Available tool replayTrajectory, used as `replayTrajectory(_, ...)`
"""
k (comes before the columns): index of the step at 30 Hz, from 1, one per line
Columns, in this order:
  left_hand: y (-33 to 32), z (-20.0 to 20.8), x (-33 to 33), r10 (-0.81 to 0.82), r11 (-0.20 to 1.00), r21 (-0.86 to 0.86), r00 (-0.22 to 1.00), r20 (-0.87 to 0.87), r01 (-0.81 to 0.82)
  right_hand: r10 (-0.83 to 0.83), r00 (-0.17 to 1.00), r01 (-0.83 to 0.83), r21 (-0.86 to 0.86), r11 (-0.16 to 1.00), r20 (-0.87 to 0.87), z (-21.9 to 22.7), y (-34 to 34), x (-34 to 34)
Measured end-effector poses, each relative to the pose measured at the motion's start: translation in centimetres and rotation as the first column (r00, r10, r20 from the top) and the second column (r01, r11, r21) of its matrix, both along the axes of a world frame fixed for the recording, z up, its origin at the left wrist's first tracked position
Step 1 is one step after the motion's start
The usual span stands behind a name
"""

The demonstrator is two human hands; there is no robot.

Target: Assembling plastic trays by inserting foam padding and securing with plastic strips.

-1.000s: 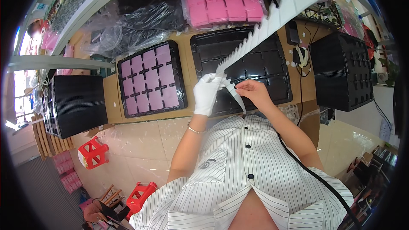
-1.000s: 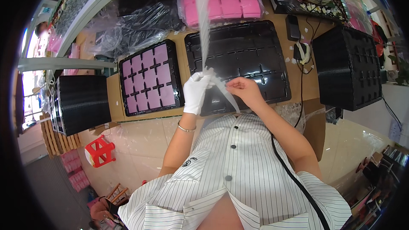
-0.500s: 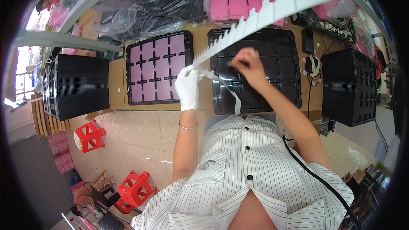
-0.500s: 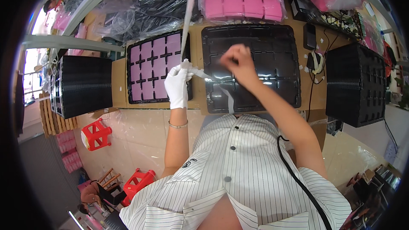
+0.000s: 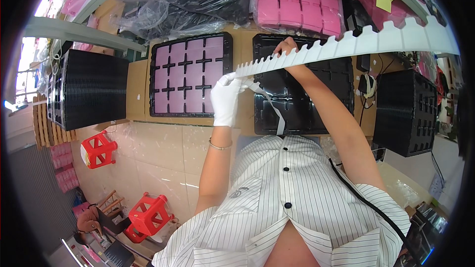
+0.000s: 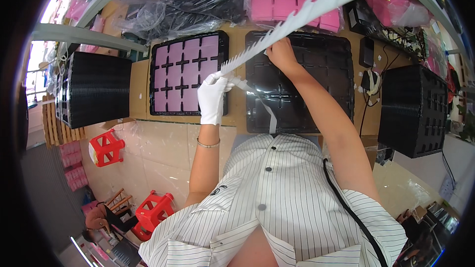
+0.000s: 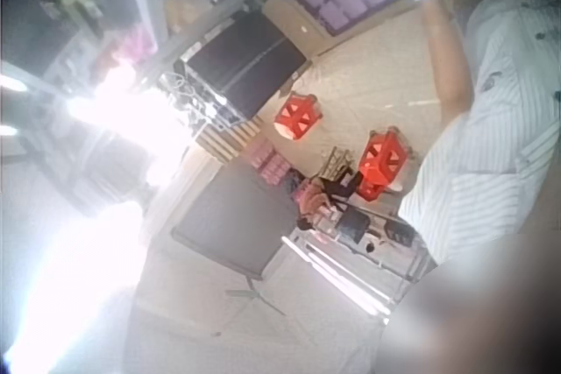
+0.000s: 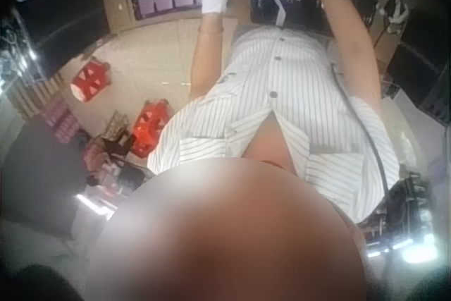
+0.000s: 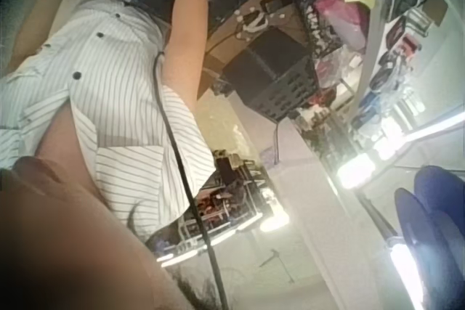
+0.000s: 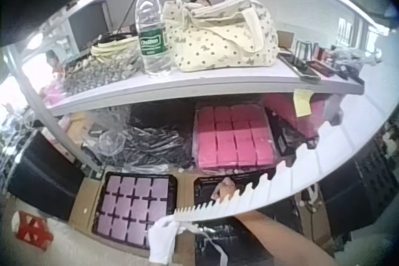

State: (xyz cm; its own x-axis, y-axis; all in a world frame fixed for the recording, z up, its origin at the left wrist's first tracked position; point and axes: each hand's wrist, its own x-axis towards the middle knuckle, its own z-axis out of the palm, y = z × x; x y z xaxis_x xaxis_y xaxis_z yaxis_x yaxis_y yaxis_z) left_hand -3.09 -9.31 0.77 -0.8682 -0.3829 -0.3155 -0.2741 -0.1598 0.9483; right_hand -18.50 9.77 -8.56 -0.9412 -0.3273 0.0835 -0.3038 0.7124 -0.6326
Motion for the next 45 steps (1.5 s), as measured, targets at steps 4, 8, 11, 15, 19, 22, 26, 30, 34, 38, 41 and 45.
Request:
replayTrajectory(4, 0.2, 0.3, -0.4, -0.027, 1.000, -0.004, 1.000, -0.007, 0.027, -0.049, 0.997, 0.052, -0.046, 0.998, 0.067, -0.1, 0.2, 0.1)
replayTrajectory(8, 0.3, 1.0, -0.6, -0.038, 0.999, -0.021, 0.999, -0.005, 0.037, -0.009, 0.940, 0.004, -0.014, 1.000, -0.340, -2.4, 0.6, -0.7)
replayTrajectory(11, 0.2, 0.9, -0.4, -0.023, 1.000, -0.004, 1.000, -0.013, 0.023, -0.007, 0.958, 0.007, 0.000, 1.000, -0.288, -2.6, 0.3, -0.7)
replayTrajectory(15, 0.0, 0.3, -0.1, -0.016, 1.000, -0.002, 1.000, -0.009, 0.016, 0.077, 0.981, -0.072, 0.033, 0.997, -0.179, -1.3, 0.8, 0.8)
replayTrajectory(19, 0.5, 0.0, -0.3, -0.031, 1.000, -0.001, 1.000, -0.003, 0.031, 0.035, 0.985, -0.049, -0.078, 0.996, -0.166, -1.6, 1.5, 0.7)
replayTrajectory(22, 0.9, 0.2, -0.4, -0.035, 0.999, 0.005, 0.999, -0.005, 0.035, -0.037, 0.991, 0.018, -0.145, 0.989, -0.132, -2.0, 1.1, 0.2)
replayTrajectory(26, 1.2, 0.4, -0.5, -0.045, 0.999, 0.002, 0.999, -0.026, 0.045, -0.020, 0.993, 0.020, 0.004, 1.000, -0.120, -2.5, 0.9, -0.1)
replayTrajectory(30, 1.2, -0.2, -0.3, -0.053, 0.999, -0.004, 0.998, -0.014, 0.053, -0.105, 0.983, 0.103, -0.022, 0.994, -0.150, -1.7, -0.1, 0.2)
replayTrajectory(34, 1.3, -0.6, -0.2, -0.085, 0.996, 0.006, 0.996, -0.024, 0.085, -0.134, 0.923, 0.102, -0.107, 0.989, -0.361, -3.0, 0.4, -1.7)
replayTrajectory(38, 1.2, -0.6, -0.2, -0.087, 0.996, 0.029, 0.996, -0.024, 0.088, 0.032, 0.931, -0.063, -0.074, 0.995, -0.363, -2.7, 1.8, -0.7)
replayTrajectory(41, 1.5, -0.5, -0.4, -0.124, 0.992, 0.022, 0.992, -0.009, 0.124, 0.055, 0.991, -0.070, -0.122, 0.990, -0.120, -3.6, 2.7, -1.7)
replayTrajectory(45, 1.7, -0.6, -0.5, -0.155, 0.987, 0.029, 0.987, -0.034, 0.156, 0.009, 1.000, -0.004, -0.219, 0.976, 0.023, -5.2, 3.1, -2.2)
